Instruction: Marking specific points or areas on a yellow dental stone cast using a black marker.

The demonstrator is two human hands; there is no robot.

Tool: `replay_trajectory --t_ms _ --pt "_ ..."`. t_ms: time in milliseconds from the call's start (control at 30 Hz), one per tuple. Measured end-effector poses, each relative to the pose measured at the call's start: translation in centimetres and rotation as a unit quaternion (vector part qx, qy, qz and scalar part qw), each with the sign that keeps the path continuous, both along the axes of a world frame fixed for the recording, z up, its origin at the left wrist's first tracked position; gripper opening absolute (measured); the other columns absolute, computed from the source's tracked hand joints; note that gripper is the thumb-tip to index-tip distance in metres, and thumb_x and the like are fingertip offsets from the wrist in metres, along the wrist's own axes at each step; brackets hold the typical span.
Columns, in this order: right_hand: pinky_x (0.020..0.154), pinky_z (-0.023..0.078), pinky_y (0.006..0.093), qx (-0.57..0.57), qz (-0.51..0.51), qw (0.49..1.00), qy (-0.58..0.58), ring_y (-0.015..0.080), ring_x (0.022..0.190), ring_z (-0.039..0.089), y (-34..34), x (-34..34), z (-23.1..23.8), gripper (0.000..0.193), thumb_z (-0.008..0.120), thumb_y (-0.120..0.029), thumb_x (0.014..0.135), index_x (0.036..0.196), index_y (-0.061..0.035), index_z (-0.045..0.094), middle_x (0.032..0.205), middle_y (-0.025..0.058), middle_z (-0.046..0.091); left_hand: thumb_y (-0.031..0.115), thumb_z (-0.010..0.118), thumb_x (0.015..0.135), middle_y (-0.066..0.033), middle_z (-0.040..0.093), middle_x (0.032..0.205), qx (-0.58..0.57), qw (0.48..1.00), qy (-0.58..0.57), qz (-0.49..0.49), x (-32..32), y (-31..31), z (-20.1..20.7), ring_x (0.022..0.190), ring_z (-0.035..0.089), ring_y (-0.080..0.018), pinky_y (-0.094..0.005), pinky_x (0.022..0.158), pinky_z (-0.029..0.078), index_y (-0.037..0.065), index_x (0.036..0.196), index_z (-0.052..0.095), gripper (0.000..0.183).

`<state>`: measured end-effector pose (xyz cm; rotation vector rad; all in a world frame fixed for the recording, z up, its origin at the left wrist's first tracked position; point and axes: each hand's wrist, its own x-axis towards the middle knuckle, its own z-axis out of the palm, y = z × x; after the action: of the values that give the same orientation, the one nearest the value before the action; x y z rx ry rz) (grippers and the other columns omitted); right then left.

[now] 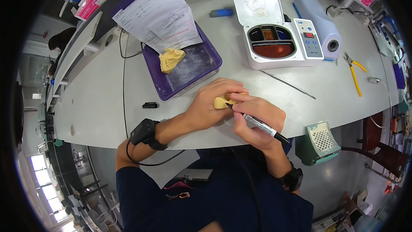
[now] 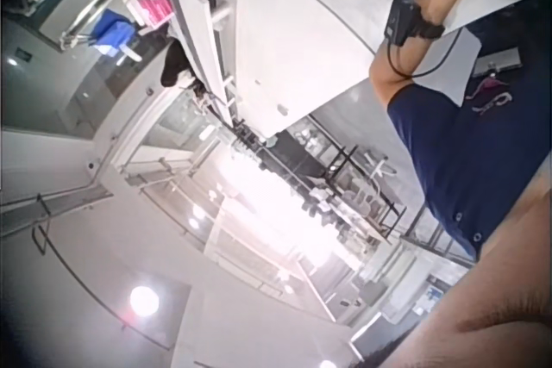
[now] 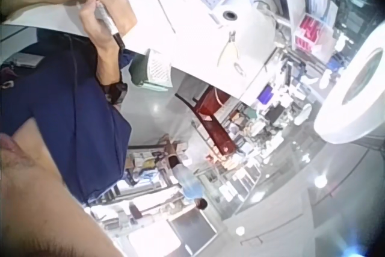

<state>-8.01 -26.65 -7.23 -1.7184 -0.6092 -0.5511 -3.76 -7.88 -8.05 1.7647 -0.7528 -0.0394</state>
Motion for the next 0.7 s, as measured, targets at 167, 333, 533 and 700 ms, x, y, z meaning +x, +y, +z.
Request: replay_trajectory --t_ms 167,333,533,700 --pt "0.084 0.063 0.0366 -0.002 -0.006 1.000 0.005 0.0325 0.096 0.078 -0.13 -0.04 -0.20 0.017 0.072 0.008 0.075 0.093 0.0057 0.072 0.095 0.0215 0.077 0.003 0.081 0.074 -0.0128 0.072 0.119 0.000 1.000 0.001 0.003 -0.02 -0.06 -0.11 0.113 0.065 -0.0341 -0.0431 0.097 0.052 0.004 0.119 0.070 0.046" --pt "0.084 0.063 0.0358 -0.002 0.009 1.000 0.014 0.0314 0.095 0.077 -0.33 0.02 -0.36 0.015 0.071 0.005 0.079 0.093 0.0087 0.071 0.100 0.0285 0.076 0.000 0.078 0.079 -0.0129 0.071 0.122 0.015 1.000 -0.019 -0.005 0.13 0.06 -0.21 0.113 0.067 -0.0297 -0.0390 0.096 0.053 0.004 0.122 0.070 0.044" --pt "0.084 0.063 0.0369 0.017 -0.005 1.000 0.026 0.0325 0.096 0.079 -0.04 -0.18 -0.34 0.018 0.074 0.006 0.074 0.091 0.0026 0.072 0.092 0.0169 0.078 0.000 0.078 0.079 -0.0128 0.071 0.122 0.015 1.000 -0.026 -0.004 0.13 0.12 -0.20 0.114 0.067 -0.0297 -0.0392 0.097 0.054 0.004 0.122 0.070 0.044" --pt "0.085 0.062 0.0363 0.027 0.003 0.999 0.046 0.0314 0.095 0.079 -0.11 -0.22 -0.26 0.019 0.074 0.003 0.075 0.094 0.0026 0.072 0.096 0.0197 0.078 0.000 0.078 0.079 -0.0128 0.071 0.122 0.011 1.000 -0.014 -0.007 0.11 0.14 -0.12 0.114 0.067 -0.0298 -0.0390 0.097 0.053 0.004 0.123 0.070 0.045"
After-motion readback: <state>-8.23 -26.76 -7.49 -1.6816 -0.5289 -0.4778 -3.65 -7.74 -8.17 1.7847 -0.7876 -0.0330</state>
